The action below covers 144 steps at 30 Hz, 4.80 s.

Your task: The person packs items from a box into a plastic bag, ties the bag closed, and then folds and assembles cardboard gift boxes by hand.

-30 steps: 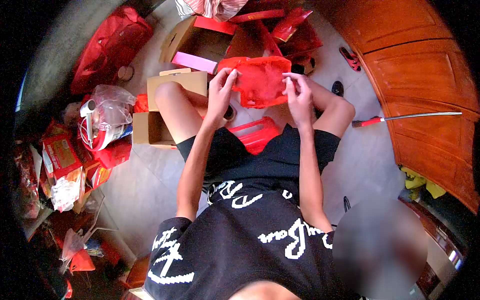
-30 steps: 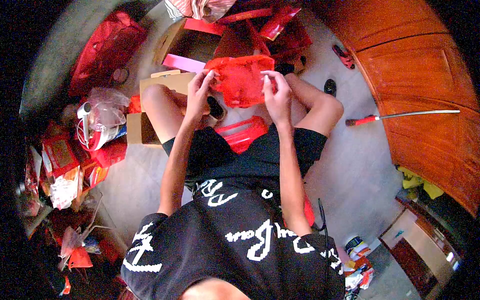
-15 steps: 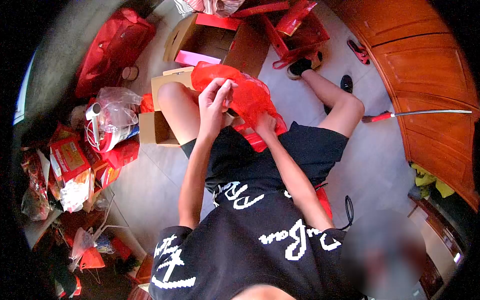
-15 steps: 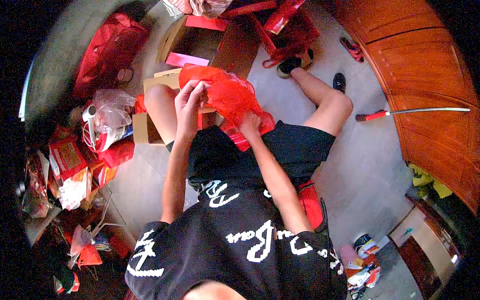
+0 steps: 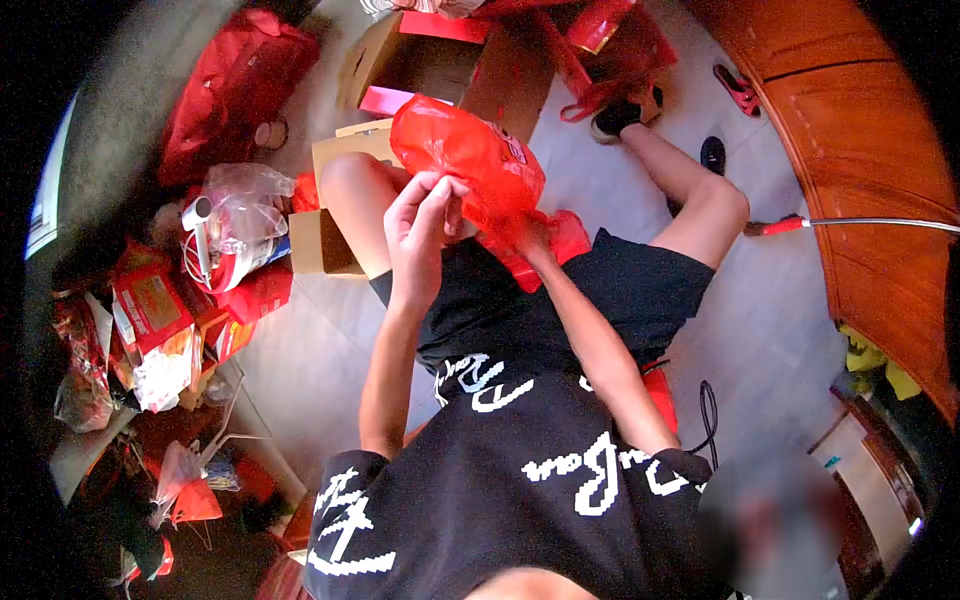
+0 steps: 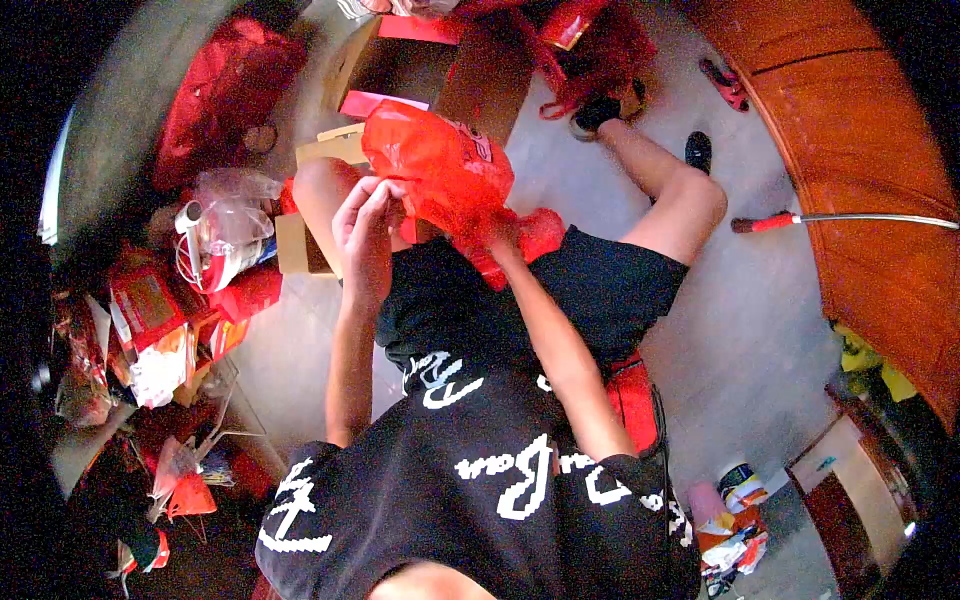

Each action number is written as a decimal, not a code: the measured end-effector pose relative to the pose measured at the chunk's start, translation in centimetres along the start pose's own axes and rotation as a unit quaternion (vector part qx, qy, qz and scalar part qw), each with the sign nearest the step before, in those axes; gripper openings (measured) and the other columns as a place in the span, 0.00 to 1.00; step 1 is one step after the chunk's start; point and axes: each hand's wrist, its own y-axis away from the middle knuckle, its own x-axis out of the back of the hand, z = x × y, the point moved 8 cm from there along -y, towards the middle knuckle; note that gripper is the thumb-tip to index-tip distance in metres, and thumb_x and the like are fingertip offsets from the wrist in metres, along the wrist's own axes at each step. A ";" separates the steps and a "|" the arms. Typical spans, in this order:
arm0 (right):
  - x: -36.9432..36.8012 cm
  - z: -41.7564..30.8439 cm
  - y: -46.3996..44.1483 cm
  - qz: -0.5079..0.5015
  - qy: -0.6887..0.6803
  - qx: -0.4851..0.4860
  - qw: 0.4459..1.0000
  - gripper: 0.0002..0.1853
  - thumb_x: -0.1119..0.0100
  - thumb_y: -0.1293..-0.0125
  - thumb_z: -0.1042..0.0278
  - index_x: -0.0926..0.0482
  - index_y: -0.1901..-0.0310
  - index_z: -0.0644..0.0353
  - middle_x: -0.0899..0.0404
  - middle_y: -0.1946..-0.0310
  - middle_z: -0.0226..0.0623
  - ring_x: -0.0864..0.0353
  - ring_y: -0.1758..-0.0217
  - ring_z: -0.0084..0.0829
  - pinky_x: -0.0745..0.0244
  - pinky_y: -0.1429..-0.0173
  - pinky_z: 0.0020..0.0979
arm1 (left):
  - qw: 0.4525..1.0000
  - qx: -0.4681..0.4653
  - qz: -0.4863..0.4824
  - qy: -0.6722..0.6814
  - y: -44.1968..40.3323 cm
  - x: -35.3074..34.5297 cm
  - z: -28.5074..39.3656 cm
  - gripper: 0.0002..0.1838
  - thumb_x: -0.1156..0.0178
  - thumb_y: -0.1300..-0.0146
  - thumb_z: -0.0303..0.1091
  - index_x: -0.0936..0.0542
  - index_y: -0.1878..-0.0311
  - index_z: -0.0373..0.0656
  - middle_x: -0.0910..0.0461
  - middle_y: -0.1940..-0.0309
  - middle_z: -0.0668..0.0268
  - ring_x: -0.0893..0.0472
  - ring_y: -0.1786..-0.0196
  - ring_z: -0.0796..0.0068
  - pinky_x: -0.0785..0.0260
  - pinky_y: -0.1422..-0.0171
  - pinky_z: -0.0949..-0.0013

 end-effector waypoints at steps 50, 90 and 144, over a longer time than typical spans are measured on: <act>20.8 -22.8 9.3 0.053 -0.378 0.276 0.882 0.24 0.62 0.17 0.50 0.23 0.47 0.63 0.22 0.61 0.33 0.23 0.58 0.22 0.25 0.51 0.28 | 0.973 -0.076 -0.101 -0.193 -1.5 -6.9 -0.4 0.22 0.52 0.20 0.40 0.24 0.33 0.38 0.15 0.62 0.68 0.30 0.72 0.91 0.41 0.70 0.83; 22.8 1.7 40.3 0.023 0.030 -0.175 0.984 0.11 0.44 0.27 0.62 0.32 0.52 0.57 0.24 0.72 0.58 0.20 0.70 0.56 0.27 0.68 0.51 | 0.998 0.059 0.018 0.009 -2.4 -4.7 -13.2 0.21 0.41 0.28 0.34 0.30 0.34 0.50 0.24 0.69 0.72 0.35 0.79 0.87 0.46 0.79 0.82; 11.8 8.9 51.3 0.356 -0.504 -0.377 0.690 0.13 0.46 0.24 0.59 0.20 0.54 0.61 0.21 0.70 0.34 0.22 0.67 0.26 0.27 0.62 0.30 | 0.991 -0.050 -0.088 -0.092 -2.7 -6.9 -9.2 0.18 0.45 0.30 0.31 0.25 0.38 0.39 0.23 0.40 0.61 0.22 0.48 0.74 0.27 0.45 0.71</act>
